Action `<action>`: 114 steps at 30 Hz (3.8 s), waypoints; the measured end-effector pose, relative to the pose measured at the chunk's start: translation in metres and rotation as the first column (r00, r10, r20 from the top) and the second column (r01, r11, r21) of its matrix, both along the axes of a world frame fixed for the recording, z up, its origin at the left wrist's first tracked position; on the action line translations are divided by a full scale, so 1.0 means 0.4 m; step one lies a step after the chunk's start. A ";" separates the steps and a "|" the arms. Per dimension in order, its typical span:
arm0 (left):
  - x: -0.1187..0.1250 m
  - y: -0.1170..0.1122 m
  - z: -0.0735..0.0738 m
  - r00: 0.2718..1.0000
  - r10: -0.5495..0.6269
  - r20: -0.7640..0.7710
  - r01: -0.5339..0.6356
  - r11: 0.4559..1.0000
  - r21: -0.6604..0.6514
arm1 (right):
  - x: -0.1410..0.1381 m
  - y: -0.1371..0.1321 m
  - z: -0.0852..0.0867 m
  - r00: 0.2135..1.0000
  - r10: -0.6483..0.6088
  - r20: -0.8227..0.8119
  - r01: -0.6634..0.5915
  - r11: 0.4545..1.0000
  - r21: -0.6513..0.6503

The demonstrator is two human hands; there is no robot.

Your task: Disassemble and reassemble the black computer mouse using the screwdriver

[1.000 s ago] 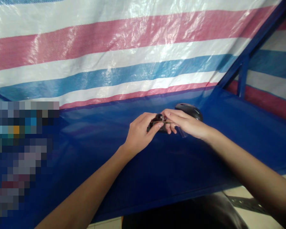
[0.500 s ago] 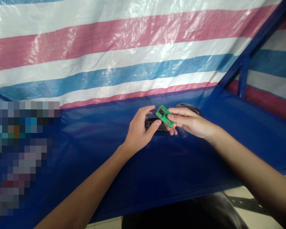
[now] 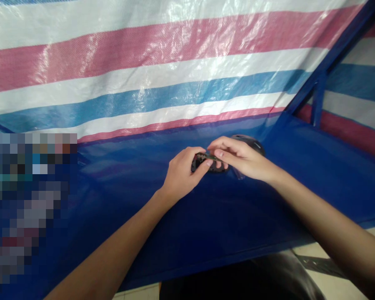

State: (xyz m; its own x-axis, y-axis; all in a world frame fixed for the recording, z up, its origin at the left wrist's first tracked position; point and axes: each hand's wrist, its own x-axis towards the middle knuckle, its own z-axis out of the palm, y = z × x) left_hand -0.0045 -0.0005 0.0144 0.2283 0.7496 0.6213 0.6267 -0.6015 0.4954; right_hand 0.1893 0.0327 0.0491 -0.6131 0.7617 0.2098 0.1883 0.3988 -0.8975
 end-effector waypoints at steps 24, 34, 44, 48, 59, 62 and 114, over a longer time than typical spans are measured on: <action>0.009 0.007 -0.023 0.966 -0.137 0.220 0.180 0.965 -0.189 | 0.004 0.023 -0.010 0.987 -0.107 0.121 0.092 0.987 0.129; 0.014 0.009 -0.001 0.917 -0.031 0.398 0.152 0.949 -0.276 | -0.002 0.008 -0.027 0.943 -0.210 0.256 -0.037 0.702 0.711; 0.016 0.010 0.000 0.870 -0.003 0.493 0.227 0.889 -0.396 | -0.002 0.011 -0.029 0.938 -0.200 0.283 -0.059 0.711 0.700; 0.017 0.007 0.002 0.898 -0.020 0.439 0.214 0.892 -0.398 | 0.003 0.010 -0.028 0.929 -0.238 0.285 -0.028 0.720 0.693; 0.012 0.005 -0.003 0.957 0.033 0.289 0.069 0.939 -0.337 | 0.000 0.003 -0.017 0.909 -0.232 0.346 -0.067 0.738 0.672; 0.013 0.003 -0.002 0.958 0.046 0.283 0.053 0.942 -0.331 | -0.001 0.002 -0.017 0.899 -0.248 0.360 -0.074 0.725 0.685; 0.021 -0.002 -0.004 0.982 -0.024 0.186 0.037 0.997 -0.067 | 0.007 -0.020 0.019 0.919 -0.244 0.310 -0.049 0.709 0.704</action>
